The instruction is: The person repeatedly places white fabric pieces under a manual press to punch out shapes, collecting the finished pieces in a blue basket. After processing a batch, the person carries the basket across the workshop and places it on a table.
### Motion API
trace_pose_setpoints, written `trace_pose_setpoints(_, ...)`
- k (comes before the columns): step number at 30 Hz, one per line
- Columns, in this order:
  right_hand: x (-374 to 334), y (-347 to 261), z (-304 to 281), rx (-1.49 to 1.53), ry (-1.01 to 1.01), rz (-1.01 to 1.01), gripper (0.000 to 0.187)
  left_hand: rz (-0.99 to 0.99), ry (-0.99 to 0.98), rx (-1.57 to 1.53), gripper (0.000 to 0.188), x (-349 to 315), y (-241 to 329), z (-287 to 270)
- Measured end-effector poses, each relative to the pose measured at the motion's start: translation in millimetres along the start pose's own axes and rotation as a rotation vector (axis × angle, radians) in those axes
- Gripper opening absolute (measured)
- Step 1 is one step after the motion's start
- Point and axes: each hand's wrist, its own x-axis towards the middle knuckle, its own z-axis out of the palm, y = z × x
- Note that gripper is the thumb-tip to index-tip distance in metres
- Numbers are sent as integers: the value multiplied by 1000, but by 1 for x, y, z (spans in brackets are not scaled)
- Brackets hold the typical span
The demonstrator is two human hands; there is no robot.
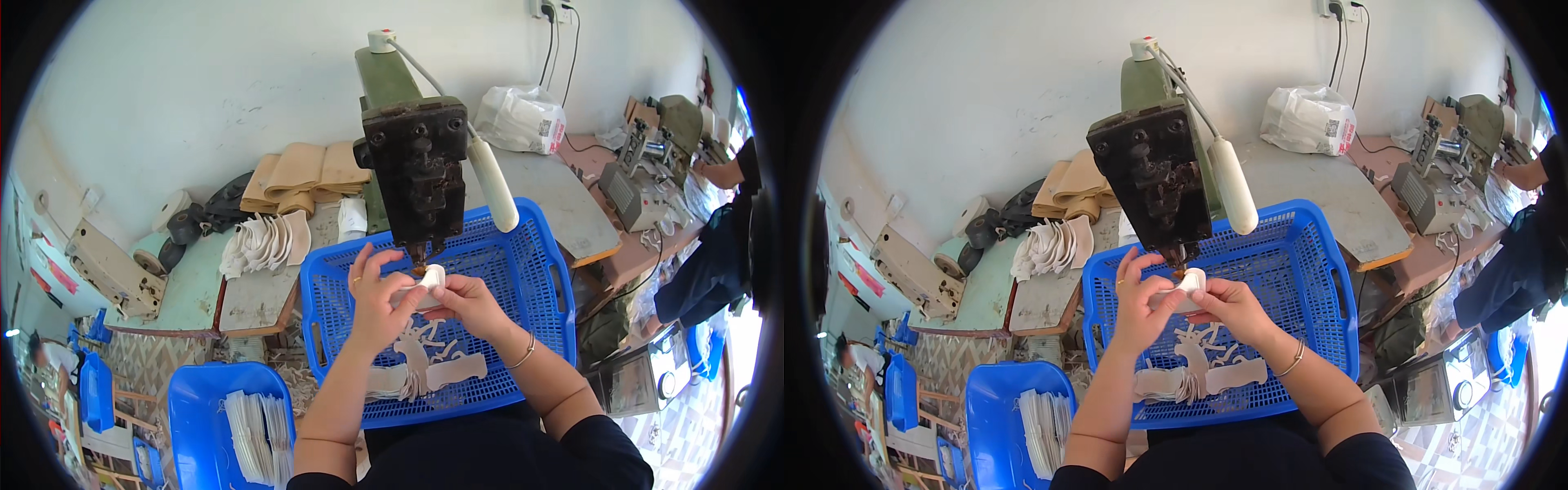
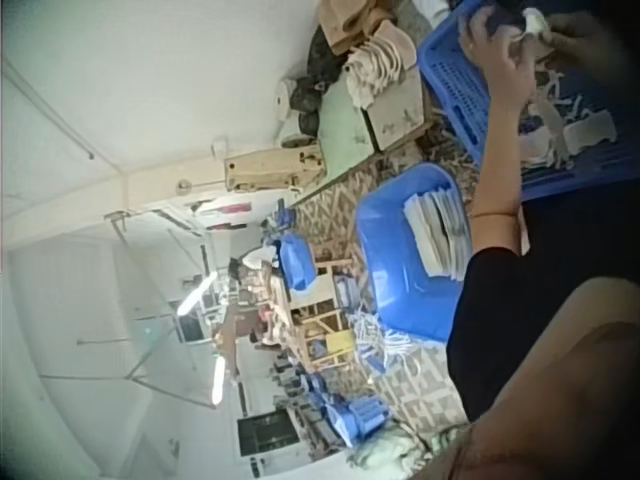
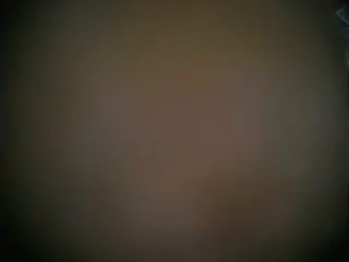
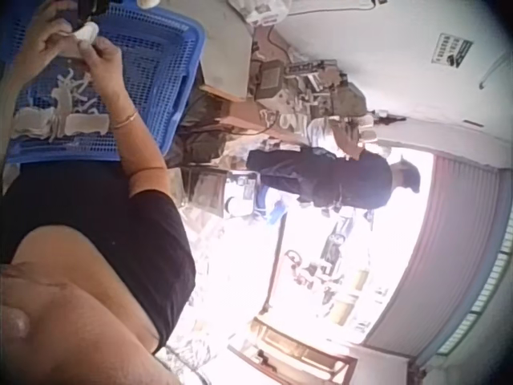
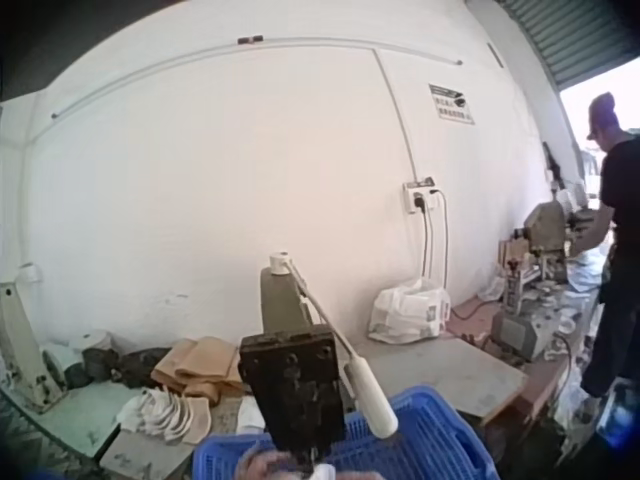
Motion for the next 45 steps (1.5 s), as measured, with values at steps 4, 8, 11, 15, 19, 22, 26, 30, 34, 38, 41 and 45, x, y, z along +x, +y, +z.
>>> trace_pose_setpoints(4,3,7,3,105,9,-7,22,18,-49,76,16,15,1,-9)
trace_pose_setpoints(8,7,7,12,176,38,19,21,7,-82,55,15,22,-6,-13)
trace_pose_setpoints(11,10,7,17,198,54,20,21,8,-86,47,15,25,-6,-16)
trace_pose_setpoints(15,8,4,22,230,54,28,20,13,-84,14,15,25,-8,-18)
trace_pose_setpoints(19,4,5,24,270,41,32,20,-10,-117,-41,14,25,-10,-16)
trace_pose_setpoints(22,2,3,26,294,48,23,20,-18,-107,-66,14,26,-7,-16)
trace_pose_setpoints(26,6,5,25,281,59,7,20,-24,-92,-80,14,26,-13,-14)
trace_pose_setpoints(30,7,5,26,196,58,-12,19,-40,-73,-94,14,23,-14,-14)
trace_pose_setpoints(34,6,7,19,96,85,-70,17,-47,26,-89,15,13,-11,-5)
trace_pose_setpoints(38,4,8,9,0,148,-107,17,-117,101,-97,16,-2,-3,9)
trace_pose_setpoints(41,2,7,6,-26,190,-94,18,-149,162,-103,16,-10,1,17)
trace_pose_setpoints(45,1,12,5,-10,159,-112,18,-195,256,-177,16,-19,1,26)
